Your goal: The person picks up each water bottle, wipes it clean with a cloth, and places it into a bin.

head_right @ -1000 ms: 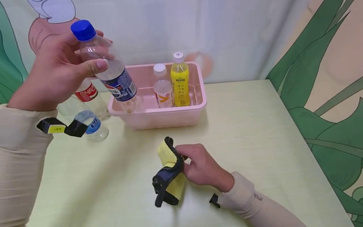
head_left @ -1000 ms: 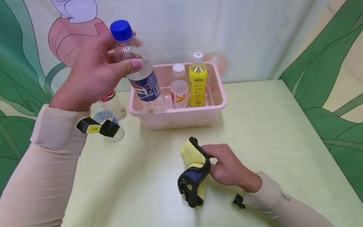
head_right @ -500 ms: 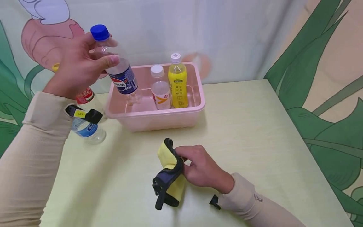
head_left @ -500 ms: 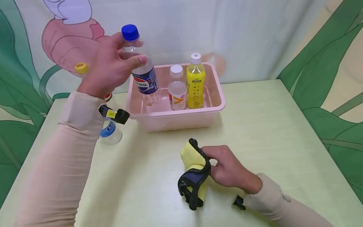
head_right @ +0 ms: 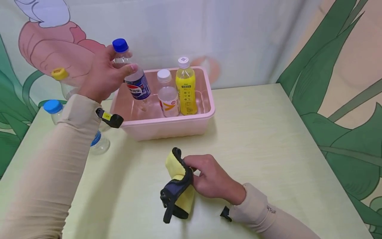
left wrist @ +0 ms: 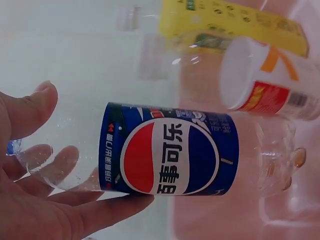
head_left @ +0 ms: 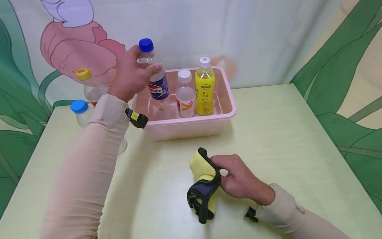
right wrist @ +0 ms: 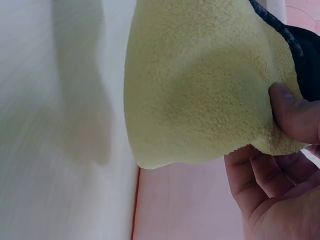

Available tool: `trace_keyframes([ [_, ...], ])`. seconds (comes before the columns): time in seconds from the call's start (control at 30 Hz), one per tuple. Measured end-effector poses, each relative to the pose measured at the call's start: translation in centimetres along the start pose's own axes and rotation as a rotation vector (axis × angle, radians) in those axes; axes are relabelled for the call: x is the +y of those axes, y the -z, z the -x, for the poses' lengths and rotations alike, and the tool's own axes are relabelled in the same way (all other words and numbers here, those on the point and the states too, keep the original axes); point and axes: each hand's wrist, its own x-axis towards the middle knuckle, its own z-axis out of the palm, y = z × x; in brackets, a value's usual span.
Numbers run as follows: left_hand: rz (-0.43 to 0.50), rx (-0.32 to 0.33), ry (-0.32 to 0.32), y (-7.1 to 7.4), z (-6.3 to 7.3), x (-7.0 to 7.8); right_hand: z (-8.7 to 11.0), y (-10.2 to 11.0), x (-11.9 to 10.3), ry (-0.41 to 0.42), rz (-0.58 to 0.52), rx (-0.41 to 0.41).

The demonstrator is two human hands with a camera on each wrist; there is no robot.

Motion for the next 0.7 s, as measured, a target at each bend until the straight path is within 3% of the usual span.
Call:
trace_keyframes([
  [0.27, 0.03, -0.09, 0.106, -1.4, -1.5, -2.0, 0.2, -0.2, 0.1, -0.024, -0.027, -0.012],
  [0.4, 0.104, -0.128, 0.172, -1.8, -1.7, -2.7, 0.3, -0.3, 0.2, -0.031, -0.029, -0.015],
  [0.53, 0.18, -0.143, 0.179, -2.1, -1.8, -3.1, 0.4, -0.3, 0.3, -0.041, -0.027, -0.036],
  [0.7, 0.2, -0.149, 0.169, -2.4, -1.8, -3.3, 0.4, -0.4, 0.4, -0.034, -0.026, -0.057],
])
